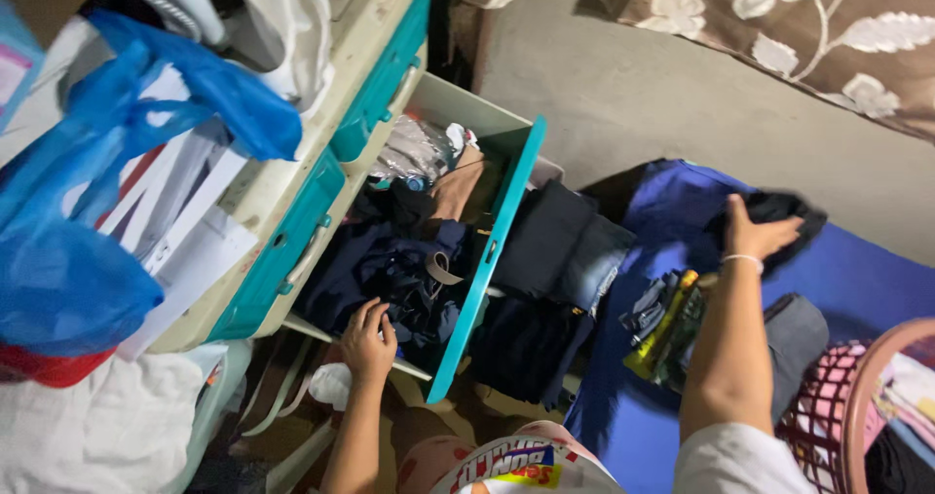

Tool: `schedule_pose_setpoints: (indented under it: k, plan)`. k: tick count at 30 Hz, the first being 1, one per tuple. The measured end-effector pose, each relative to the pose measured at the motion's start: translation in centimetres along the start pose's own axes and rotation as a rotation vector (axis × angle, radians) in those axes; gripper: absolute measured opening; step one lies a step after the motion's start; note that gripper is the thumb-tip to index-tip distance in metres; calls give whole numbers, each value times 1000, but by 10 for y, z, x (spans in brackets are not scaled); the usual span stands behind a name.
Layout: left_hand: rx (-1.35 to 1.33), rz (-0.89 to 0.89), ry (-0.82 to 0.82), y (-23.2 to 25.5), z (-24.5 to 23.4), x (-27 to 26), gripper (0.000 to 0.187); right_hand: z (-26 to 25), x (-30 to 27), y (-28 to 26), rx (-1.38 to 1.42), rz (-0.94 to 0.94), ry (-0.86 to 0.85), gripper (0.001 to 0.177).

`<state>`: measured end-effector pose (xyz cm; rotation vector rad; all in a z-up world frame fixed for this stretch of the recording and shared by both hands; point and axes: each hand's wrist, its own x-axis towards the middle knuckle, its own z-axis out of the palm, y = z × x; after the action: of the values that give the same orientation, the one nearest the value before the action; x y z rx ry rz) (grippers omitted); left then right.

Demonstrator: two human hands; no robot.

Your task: The person folds several pieces of clothing on a blue surface, then places them into a pink laundry basket. They also open a drawer and place folded clothes inside.

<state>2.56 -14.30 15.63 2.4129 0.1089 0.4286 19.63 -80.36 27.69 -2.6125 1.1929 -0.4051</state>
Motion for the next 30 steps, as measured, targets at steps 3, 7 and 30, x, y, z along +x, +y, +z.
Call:
schedule_pose_setpoints:
  k: [3,7,30]
  plan:
    - [125,77,159,2,1,0,22,43,-64,-63,12,-605,53,53]
    - [210,-19,199,-1,1,-10,25,114,-226,-175,483,-1063,-384,31]
    - [30,-157,-29,-31,5,-7,34,375,-304,-409,-237,-856,-403,89]
